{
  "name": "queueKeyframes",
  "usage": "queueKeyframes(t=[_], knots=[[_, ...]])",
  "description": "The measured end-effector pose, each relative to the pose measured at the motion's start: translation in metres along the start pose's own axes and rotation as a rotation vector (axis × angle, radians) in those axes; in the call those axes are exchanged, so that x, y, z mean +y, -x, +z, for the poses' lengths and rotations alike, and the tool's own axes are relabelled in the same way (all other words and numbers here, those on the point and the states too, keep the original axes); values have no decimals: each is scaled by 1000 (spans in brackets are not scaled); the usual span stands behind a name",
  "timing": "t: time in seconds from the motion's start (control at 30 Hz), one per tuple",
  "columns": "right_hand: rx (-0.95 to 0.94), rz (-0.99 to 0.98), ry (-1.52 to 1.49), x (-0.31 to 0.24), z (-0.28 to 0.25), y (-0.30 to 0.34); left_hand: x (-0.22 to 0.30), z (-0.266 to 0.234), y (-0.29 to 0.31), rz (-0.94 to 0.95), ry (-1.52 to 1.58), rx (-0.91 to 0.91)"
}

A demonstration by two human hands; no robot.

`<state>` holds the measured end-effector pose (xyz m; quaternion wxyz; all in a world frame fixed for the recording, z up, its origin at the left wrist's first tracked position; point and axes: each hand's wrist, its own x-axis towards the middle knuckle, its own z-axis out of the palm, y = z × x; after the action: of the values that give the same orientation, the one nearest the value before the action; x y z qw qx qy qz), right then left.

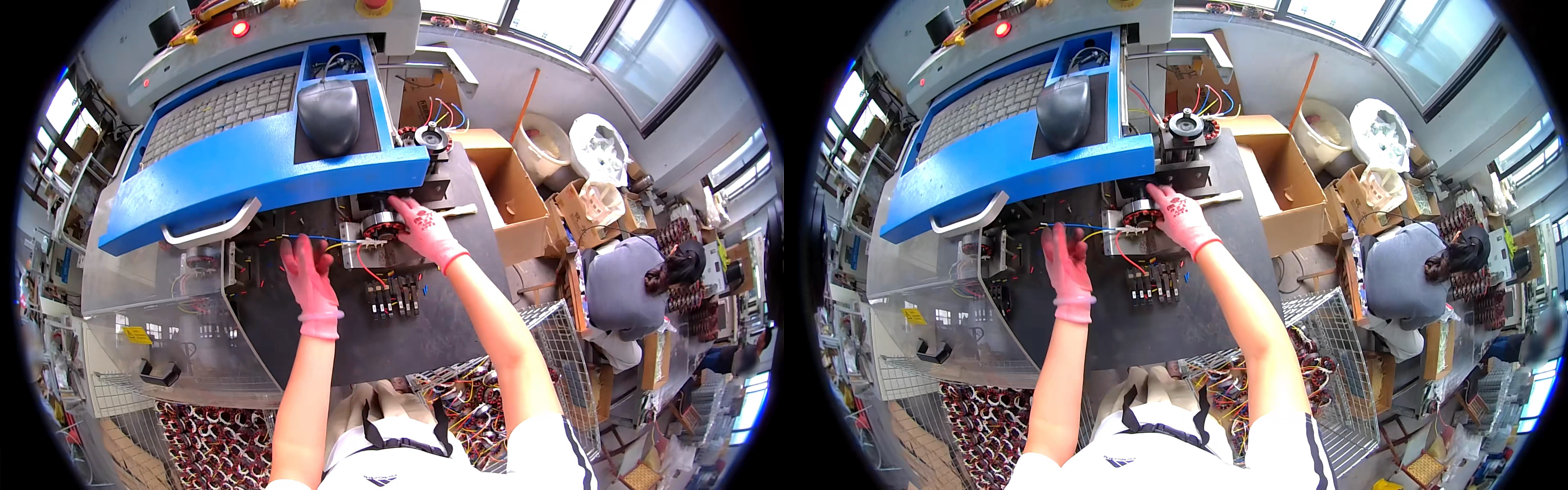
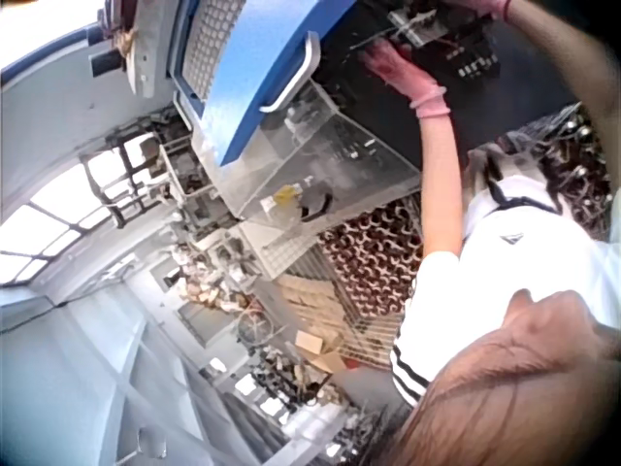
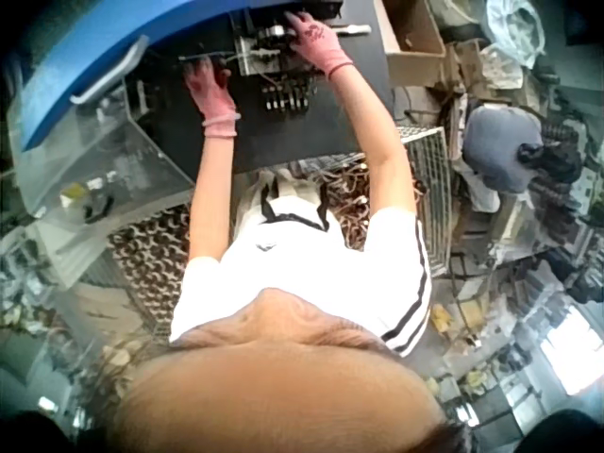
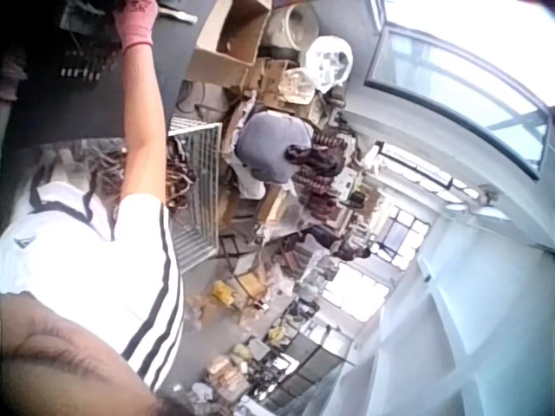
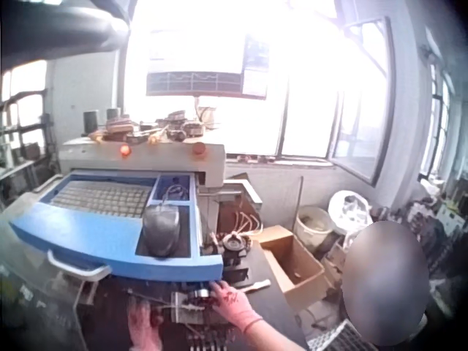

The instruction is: The person connects wires from a motor stator to a terminal block using a small screwdriver, then places the assembly into a large metal bin and retrieves another stator and terminal block to repeat the process.

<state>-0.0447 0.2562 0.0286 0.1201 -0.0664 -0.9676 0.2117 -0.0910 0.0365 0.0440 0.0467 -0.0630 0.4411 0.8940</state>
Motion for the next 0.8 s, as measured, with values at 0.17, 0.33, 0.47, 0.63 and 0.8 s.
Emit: queueKeyframes(t=[0.17, 0.33, 0.47, 0.63, 0.8], knots=[[-122, 13, -26, 10, 6, -12, 9, 1, -12, -17, 70, -84], [-93, 29, -35, 8, 1, -8, 14, 5, 2, -59, 47, -137], [147, 149, -208, -33, -5, 19, 19, -8, 15, -52, -76, -295], [-525, 499, -1591, -59, 36, 58, 18, -14, 66, 447, -953, -1014], [-480, 498, -955, -54, -2, 57, 9, -42, 104, 427, -1177, -1079]])
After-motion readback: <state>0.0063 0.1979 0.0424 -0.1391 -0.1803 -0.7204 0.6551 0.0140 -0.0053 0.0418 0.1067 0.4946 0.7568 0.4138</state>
